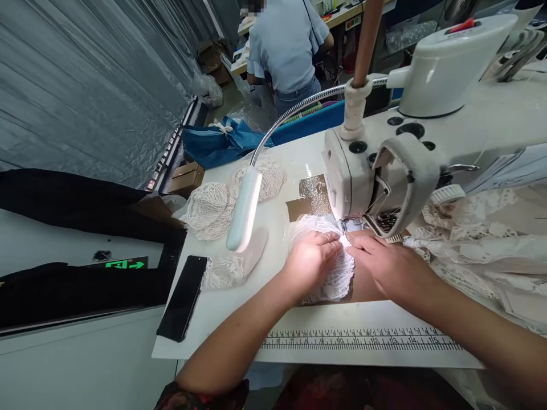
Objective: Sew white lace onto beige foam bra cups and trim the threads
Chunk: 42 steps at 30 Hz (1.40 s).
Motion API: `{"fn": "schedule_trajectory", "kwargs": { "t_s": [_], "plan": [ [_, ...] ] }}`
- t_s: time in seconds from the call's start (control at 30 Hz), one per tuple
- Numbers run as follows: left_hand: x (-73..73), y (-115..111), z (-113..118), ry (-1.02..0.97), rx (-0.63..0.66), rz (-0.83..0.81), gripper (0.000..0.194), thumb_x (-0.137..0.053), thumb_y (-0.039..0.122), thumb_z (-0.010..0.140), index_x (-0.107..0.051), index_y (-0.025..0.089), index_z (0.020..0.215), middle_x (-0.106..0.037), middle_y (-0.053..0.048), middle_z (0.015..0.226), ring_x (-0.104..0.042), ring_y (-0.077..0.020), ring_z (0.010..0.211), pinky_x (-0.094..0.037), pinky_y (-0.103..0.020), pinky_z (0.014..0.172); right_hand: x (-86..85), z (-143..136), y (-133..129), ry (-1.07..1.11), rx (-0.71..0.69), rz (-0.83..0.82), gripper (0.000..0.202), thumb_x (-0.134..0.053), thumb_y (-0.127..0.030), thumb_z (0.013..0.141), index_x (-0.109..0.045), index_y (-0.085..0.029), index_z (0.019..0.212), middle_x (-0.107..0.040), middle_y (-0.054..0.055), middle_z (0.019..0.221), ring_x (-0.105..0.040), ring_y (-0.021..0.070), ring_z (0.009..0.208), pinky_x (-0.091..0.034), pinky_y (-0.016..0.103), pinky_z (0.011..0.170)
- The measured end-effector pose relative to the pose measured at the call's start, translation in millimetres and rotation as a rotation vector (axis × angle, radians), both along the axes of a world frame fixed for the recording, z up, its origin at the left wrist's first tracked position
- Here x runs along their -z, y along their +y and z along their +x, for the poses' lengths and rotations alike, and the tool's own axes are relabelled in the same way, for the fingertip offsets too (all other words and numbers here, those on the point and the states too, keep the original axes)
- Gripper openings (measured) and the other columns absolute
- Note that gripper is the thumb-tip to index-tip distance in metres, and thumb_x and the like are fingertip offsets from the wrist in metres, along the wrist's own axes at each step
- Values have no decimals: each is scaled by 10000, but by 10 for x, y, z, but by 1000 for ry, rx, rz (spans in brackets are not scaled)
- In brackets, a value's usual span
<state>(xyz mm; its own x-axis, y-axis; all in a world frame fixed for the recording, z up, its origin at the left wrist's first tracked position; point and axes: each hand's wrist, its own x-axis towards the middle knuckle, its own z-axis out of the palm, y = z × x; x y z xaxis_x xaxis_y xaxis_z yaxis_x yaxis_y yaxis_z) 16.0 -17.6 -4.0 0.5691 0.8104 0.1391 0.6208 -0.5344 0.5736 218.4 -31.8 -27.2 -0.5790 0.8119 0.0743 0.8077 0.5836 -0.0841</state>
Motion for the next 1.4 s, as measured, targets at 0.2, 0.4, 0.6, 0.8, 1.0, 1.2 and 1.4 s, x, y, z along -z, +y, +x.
{"fn": "schedule_trajectory", "kwargs": {
  "t_s": [0.2, 0.4, 0.6, 0.8, 1.0, 1.2, 1.4],
  "plan": [
    [129, 105, 49, -42, 20, 14, 313, -446, 269, 977, -701, 156, 1119, -693, -178, 1168, -635, -297, 949, -503, -477, 819, -91, -37, 31, -6, 62, 53, 434, -447, -18, 798, -702, -233, 1075, -696, 47, 1083, -503, 133, 560, -237, 337, 468],
    [159, 267, 11, 5, 96, 80, 305, -403, 236, 991, -690, 147, 1042, -693, -171, 1135, -605, -305, 1115, -500, -487, 932, -206, -82, 93, -74, 142, -91, 501, -479, -26, 798, -658, -257, 1204, -689, 64, 1036, -606, 199, 806, -397, 322, 619],
    [169, 318, -38, 154, 157, 234, 316, -376, 223, 1002, -682, 146, 976, -733, -120, 960, -667, -240, 958, -541, -405, 881, -143, -96, 79, -48, 136, -43, 555, -470, -11, 779, -641, -273, 1238, -684, 45, 1127, -615, 197, 827, -407, 310, 607],
    [201, 377, -54, 169, 125, 285, 304, -414, 198, 963, -706, 128, 1010, -732, -129, 1067, -659, -232, 910, -548, -392, 826, -20, -68, 54, 47, 101, 147, 550, -462, -1, 747, -663, -245, 1198, -697, 37, 1094, -599, 173, 708, -368, 309, 518],
    [247, 372, -59, 142, 23, 265, 334, -471, 245, 935, -679, 131, 1171, -683, -139, 1223, -604, -275, 1039, -525, -447, 874, -25, -47, 72, 64, 76, 180, 502, -463, -26, 775, -689, -211, 1183, -713, 68, 1016, -644, 191, 713, -425, 303, 547],
    [250, 261, -45, 268, -45, 277, 428, -458, 336, 945, -600, 131, 1292, -580, -130, 1376, -492, -360, 1243, -447, -530, 978, 75, 11, 75, 104, 24, 229, 408, -417, -102, 882, -687, -167, 1181, -720, 59, 959, -657, 177, 673, -433, 302, 513],
    [28, 35, -104, 393, -195, 193, 460, -462, 387, 953, -548, 133, 1327, -526, -132, 1417, -469, -367, 1262, -442, -512, 985, 199, 59, 102, 199, 24, 169, 406, -338, -235, 965, -653, -160, 1211, -713, 59, 1057, -682, 200, 758, -490, 333, 583]
  ]
}}
